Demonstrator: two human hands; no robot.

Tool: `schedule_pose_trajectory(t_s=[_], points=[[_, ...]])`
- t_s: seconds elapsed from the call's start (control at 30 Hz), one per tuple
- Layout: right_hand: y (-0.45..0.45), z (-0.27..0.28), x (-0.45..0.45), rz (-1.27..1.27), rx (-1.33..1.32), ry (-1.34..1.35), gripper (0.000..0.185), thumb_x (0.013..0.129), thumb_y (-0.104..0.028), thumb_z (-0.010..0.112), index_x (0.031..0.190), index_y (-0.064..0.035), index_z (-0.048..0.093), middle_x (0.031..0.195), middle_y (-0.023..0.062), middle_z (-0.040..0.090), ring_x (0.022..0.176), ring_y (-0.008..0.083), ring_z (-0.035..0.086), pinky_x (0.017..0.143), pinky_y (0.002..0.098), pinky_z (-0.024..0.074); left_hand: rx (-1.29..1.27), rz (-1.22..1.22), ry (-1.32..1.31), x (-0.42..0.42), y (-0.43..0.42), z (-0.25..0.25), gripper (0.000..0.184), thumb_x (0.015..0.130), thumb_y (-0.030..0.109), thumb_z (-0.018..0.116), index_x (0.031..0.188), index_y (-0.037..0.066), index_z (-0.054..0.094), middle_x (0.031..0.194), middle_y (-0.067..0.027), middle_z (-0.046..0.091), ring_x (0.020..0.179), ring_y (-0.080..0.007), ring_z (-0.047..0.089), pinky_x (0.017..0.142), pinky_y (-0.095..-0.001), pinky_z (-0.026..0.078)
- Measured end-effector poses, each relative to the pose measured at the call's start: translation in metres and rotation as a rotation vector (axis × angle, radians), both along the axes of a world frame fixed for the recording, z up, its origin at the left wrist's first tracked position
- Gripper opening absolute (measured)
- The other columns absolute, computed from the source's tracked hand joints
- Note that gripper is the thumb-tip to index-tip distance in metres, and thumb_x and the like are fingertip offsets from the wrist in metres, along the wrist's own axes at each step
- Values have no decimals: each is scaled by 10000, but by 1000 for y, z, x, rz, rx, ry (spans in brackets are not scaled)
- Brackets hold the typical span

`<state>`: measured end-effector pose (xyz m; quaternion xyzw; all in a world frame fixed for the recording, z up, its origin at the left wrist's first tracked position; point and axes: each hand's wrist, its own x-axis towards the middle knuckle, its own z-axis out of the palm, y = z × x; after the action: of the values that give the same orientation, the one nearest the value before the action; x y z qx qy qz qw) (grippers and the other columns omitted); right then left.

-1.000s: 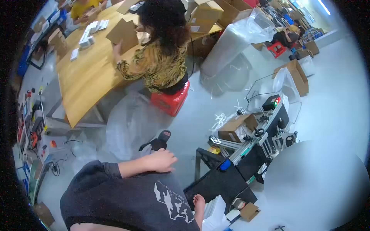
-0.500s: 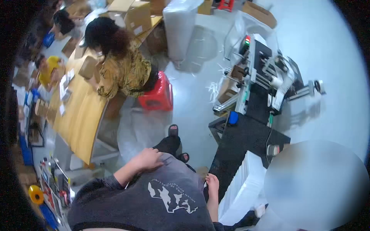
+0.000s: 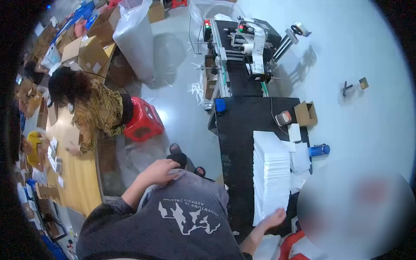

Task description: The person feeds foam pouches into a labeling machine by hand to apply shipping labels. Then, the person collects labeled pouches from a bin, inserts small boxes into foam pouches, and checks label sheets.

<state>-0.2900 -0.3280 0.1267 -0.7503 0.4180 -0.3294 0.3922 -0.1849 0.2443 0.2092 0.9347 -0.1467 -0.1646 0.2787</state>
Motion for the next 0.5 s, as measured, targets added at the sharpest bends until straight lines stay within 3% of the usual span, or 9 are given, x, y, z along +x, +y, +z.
schedule_pose_trajectory(t_s=[0.07,0.17,0.27,0.5], points=[[-35,-27,-43,-283,105,-20,340,1008,-241,549,1142,36,693,1083,141,709,944,253,635,897,342,517,34,-6,22,-1,-3,6,383,944,311,689,1209,34,702,1111,-159,733,999,-379,693,880,-443,554],[-60,-70,-98,-508,505,-92,399,1020,-290,519,1204,29,672,1160,154,693,1002,268,634,928,352,513,49,-10,45,-4,-16,4,394,947,303,709,1232,31,704,1143,-159,737,1019,-383,692,897,-441,554],[-64,-91,-123,-595,744,-162,459,1032,-338,490,1267,22,652,1237,167,676,1060,284,633,960,363,509,35,-38,-10,4,-21,2,389,945,315,681,1210,32,704,1096,-158,734,985,-383,696,870,-449,558],[-67,-112,-127,-604,896,-238,605,1060,-452,420,1413,5,603,1416,198,637,1195,320,630,1033,389,500,47,-134,-1,25,-44,11,378,951,318,670,1197,33,705,1082,-156,734,978,-384,697,866,-450,556]])
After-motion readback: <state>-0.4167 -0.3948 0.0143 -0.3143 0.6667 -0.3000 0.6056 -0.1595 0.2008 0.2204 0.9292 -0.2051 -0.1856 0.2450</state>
